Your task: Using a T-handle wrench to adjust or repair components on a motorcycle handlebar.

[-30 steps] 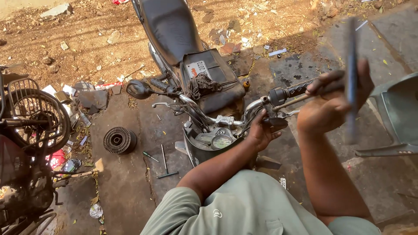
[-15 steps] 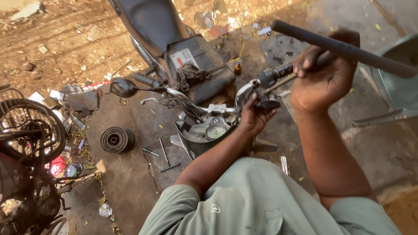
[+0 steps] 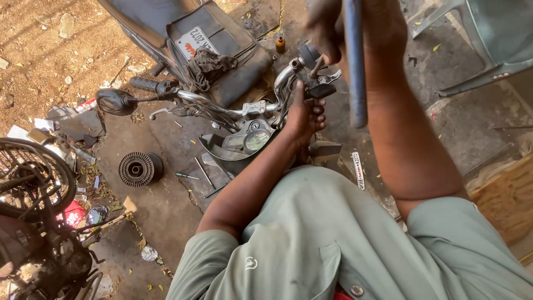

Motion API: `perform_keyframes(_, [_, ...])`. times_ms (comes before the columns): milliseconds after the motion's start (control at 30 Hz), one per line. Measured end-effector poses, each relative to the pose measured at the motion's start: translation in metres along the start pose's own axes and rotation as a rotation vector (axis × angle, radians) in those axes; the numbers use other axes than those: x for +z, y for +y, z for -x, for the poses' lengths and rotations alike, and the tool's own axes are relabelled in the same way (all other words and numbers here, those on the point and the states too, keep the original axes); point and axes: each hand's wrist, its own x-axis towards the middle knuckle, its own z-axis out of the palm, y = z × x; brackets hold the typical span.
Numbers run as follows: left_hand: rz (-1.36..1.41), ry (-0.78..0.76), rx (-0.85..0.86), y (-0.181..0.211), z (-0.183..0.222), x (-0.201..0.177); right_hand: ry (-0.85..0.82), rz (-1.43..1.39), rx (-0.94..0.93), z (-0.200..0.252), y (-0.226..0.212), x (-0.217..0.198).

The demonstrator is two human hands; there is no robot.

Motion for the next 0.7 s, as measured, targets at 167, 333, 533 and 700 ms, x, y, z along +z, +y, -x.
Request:
perform_keyframes(167, [-0.880,0.298,0.344,0.023,0.055,0.034,0.033,0.083,-0.340,-0.009,0.010,0.025])
perform_keyframes(333, [-1.269,0.464,0.875,0.044,0.077,0.053,0.209,0.484,-0.627,-0.013,0.011,0.049])
perform_keyframes(533, [-1.416,0.444,1.081,0.049,0.069,0.059,0.052,0.036,0.041,-0.005,0.050,0.014])
perform_keyframes(700, [-1.377,0.477,1.023,0.047,0.063,0.056,0.107,-0.243,-0.031,0.000,0.036,0.041])
